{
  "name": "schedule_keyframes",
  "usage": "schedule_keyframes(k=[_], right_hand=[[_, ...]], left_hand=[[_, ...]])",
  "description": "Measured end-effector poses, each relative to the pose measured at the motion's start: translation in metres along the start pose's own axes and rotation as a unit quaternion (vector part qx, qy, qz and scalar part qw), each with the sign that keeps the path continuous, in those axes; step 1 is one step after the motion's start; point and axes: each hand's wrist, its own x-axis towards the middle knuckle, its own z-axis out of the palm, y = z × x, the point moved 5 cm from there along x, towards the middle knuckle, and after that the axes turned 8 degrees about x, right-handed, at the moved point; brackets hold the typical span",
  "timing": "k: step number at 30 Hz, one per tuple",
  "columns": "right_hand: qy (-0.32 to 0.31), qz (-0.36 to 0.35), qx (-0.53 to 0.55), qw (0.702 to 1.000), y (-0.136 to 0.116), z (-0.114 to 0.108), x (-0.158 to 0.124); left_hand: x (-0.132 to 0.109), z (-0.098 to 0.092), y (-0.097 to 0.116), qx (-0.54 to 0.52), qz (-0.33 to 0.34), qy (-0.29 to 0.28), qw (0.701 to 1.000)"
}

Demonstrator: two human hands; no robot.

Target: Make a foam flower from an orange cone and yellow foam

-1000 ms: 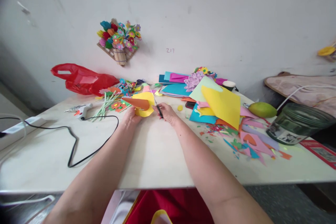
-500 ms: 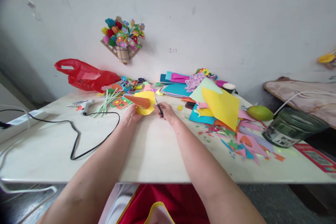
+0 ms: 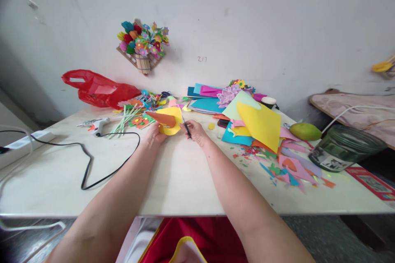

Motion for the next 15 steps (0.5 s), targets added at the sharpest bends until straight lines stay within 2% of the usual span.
schedule_keyframes(k=[7,15], right_hand=[[0.001,0.001,0.006,1.000,0.0027,-0.0013,0.0017],[-0.001,-0.003,0.019,1.000,0.0005,-0.0004,-0.0008]], left_hand=[[-0.0001,0.0010,0.0004,-0.005,-0.002,-0.007,1.000],[0.0020,-0.0035,0.0021,0.001,-0.001,0.036,0.999]])
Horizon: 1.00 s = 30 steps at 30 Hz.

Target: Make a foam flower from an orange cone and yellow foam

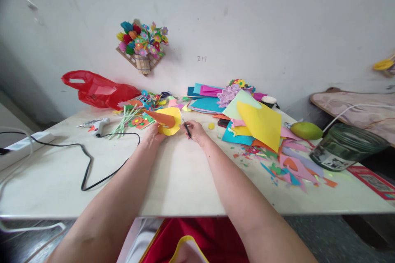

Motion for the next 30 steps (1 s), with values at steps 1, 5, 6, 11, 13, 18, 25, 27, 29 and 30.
schedule_keyframes(k=[1,5,6,11,13,18,25,27,29,30], right_hand=[[-0.001,-0.001,0.001,1.000,0.000,0.000,0.000],[-0.006,-0.006,0.005,1.000,0.005,-0.002,0.005],[-0.006,-0.008,0.007,1.000,0.006,-0.003,0.006],[-0.015,-0.008,0.010,1.000,0.010,-0.005,0.010],[-0.018,-0.007,0.008,1.000,0.008,-0.005,0.009],[-0.010,0.012,-0.011,1.000,0.004,-0.006,0.007],[-0.054,0.013,-0.002,0.998,0.008,-0.013,0.011],[-0.060,0.017,-0.001,0.998,0.008,-0.014,0.010],[-0.058,0.024,-0.005,0.998,0.005,-0.013,0.007],[-0.057,0.026,-0.008,0.998,0.002,-0.013,0.004]], left_hand=[[0.000,-0.001,0.001,0.001,0.002,0.005,1.000],[-0.001,-0.003,0.005,0.007,0.008,0.018,1.000],[-0.001,-0.003,0.006,0.010,0.010,0.018,1.000],[-0.006,-0.003,0.011,0.027,0.016,0.020,0.999],[-0.008,-0.003,0.013,0.038,0.016,0.028,0.999],[-0.007,-0.006,0.016,0.069,0.021,0.041,0.997],[-0.004,-0.011,0.017,0.088,0.033,0.051,0.994],[-0.003,-0.012,0.017,0.092,0.035,0.059,0.993],[-0.003,-0.012,0.016,0.096,0.037,0.055,0.993],[-0.002,-0.011,0.015,0.100,0.038,0.050,0.993]])
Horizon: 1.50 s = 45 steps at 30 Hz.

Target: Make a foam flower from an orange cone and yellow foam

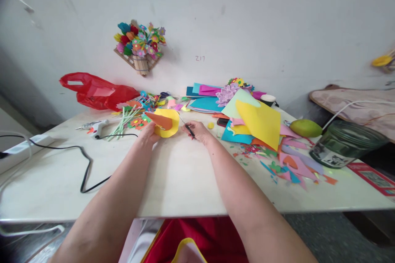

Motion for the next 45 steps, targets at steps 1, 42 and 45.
schedule_keyframes(k=[1,42,45], right_hand=[[0.001,0.001,-0.004,1.000,-0.003,0.001,-0.002],[-0.031,0.007,-0.018,0.999,-0.003,-0.005,-0.003],[-0.028,0.002,-0.037,0.999,-0.005,-0.005,-0.004]], left_hand=[[0.000,0.001,-0.001,0.004,0.001,-0.006,1.000],[-0.011,0.006,0.004,0.047,-0.003,-0.067,0.997],[-0.009,0.007,0.002,0.061,-0.005,-0.077,0.995]])
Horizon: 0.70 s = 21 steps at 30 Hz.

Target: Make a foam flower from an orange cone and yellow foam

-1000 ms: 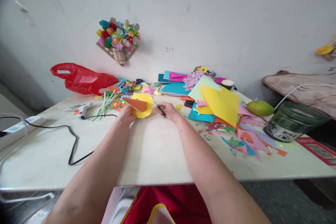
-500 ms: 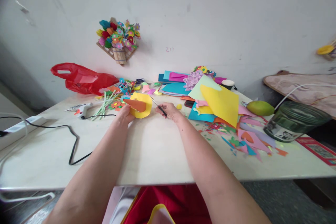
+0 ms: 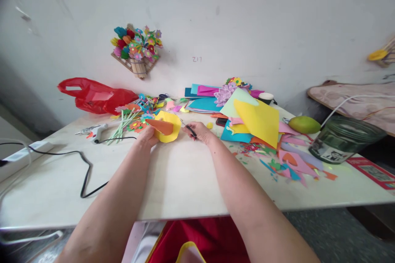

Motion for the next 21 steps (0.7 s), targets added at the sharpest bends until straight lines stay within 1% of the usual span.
schedule_keyframes(k=[5,11,18,21], right_hand=[[0.004,-0.006,-0.015,1.000,0.000,-0.001,0.001],[0.010,-0.003,-0.026,1.000,-0.001,-0.001,0.001],[0.016,0.018,-0.012,1.000,-0.002,0.000,0.000],[0.010,0.016,-0.021,1.000,-0.002,0.000,0.000]], left_hand=[[0.001,0.000,0.000,0.006,-0.001,0.003,1.000],[0.002,-0.004,0.002,0.008,0.002,0.026,1.000],[0.008,-0.011,0.000,0.004,0.000,0.003,1.000],[0.008,-0.013,0.000,0.000,-0.001,0.000,1.000]])
